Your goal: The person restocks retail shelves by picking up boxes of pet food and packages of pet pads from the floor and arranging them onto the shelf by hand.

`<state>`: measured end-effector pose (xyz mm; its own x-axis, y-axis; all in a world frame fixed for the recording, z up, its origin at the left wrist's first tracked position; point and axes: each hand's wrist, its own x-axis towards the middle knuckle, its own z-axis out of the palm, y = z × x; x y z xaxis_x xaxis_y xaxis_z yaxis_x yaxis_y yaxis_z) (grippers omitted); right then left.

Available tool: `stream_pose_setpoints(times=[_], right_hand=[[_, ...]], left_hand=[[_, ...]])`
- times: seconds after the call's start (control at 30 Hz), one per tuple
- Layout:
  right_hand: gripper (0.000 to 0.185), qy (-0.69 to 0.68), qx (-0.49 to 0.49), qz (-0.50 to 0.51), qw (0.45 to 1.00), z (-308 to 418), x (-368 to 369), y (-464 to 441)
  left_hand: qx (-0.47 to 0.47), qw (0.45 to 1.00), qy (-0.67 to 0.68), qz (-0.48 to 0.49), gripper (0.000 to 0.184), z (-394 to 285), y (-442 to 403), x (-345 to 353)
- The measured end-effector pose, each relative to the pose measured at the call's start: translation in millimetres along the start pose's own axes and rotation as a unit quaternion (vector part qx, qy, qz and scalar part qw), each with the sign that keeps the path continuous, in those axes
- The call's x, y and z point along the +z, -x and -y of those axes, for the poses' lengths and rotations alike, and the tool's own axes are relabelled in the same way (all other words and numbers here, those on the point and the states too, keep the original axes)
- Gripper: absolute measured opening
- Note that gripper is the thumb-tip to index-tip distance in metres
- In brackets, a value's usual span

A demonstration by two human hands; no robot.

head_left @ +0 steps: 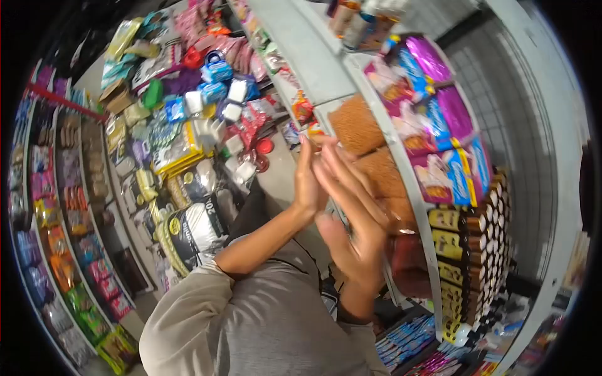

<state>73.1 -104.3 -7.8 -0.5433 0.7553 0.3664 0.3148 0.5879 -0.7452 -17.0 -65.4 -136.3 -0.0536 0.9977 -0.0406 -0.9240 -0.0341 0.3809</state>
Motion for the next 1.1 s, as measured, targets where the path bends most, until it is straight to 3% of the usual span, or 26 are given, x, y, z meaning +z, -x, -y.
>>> stream_pose_setpoints(times=[0.03,0.13,0.17,0.27,0.37,0.43,0.5,0.63,0.73,0.83,0.9,0.93,0.97,1.0,1.03,1.07,1.1], right_hand=[[0.056,0.037,0.007,-0.011,0.999,-28.1,27.3,-15.4],[0.052,0.036,0.003,0.027,0.999,-99.4,89.1,-24.1],[0.051,0.013,0.03,0.041,0.999,-126.2,104.2,-32.6],[0.05,-0.049,0.114,0.072,0.99,-181.1,165.6,-27.4],[0.053,-0.096,0.22,0.084,0.967,-238.1,237.9,-33.9],[0.055,-0.107,0.259,0.097,0.955,-282.4,268.9,-30.6],[0.059,-0.142,0.471,0.186,0.85,-322.8,298.7,-14.0],[0.05,-0.027,0.49,0.231,0.84,-377.4,366.8,18.2],[0.048,-0.029,0.463,0.29,0.837,-408.8,408.5,-8.1],[0.045,-0.051,0.406,0.322,0.854,-459.1,455.0,-33.3],[0.048,-0.012,0.339,0.361,0.869,-489.0,477.2,-79.0],[0.047,0.046,0.322,0.338,0.883,-507.5,490.1,-94.1],[0.046,0.104,0.3,0.313,0.895,-529.1,502.2,-110.6],[0.049,0.055,0.374,0.368,0.849,-560.3,509.6,-136.1],[0.053,0.008,0.445,0.416,0.793,-588.8,512.6,-164.1],[0.051,-0.037,0.49,0.394,0.777,-607.7,514.7,-188.3],[0.05,-0.082,0.532,0.369,0.758,-622.9,517.6,-212.9]], left_hand=[[0.013,1.0,-0.004,-0.01,0.05,-10.1,-6.1,-2.5],[-0.095,0.979,0.161,-0.08,0.061,-37.6,-19.5,-20.2],[-0.082,0.978,0.168,-0.097,0.061,-44.6,-22.1,-33.8],[-0.134,0.973,0.028,-0.184,0.073,-63.2,-45.9,-105.5],[-0.21,0.947,0.046,-0.237,0.064,-54.9,-69.4,-194.5],[-0.264,0.903,0.065,-0.331,0.057,-26.1,-78.8,-275.5],[-0.278,0.854,0.088,-0.432,0.048,10.6,-70.9,-356.1],[-0.312,0.794,0.08,-0.515,0.039,54.7,-48.6,-462.8],[-0.217,0.815,0.098,-0.528,0.033,70.5,-36.6,-516.5],[-0.226,0.816,0.094,-0.523,0.031,15.5,-82.1,-542.7],[-0.159,0.865,-0.208,-0.429,0.035,-7.5,-109.0,-601.0],[-0.257,0.809,-0.365,-0.382,0.039,-33.9,-125.9,-635.2],[-0.335,0.757,-0.391,-0.402,0.043,-69.9,-157.5,-650.3],[-0.294,0.679,-0.499,-0.45,0.045,-99.8,-182.6,-654.1],[-0.157,0.655,-0.624,-0.395,0.047,-115.2,-192.0,-699.3],[-0.085,0.531,-0.766,-0.352,0.046,-137.9,-203.8,-740.4],[-0.097,0.425,-0.822,-0.367,0.048,-176.6,-230.8,-732.7]])
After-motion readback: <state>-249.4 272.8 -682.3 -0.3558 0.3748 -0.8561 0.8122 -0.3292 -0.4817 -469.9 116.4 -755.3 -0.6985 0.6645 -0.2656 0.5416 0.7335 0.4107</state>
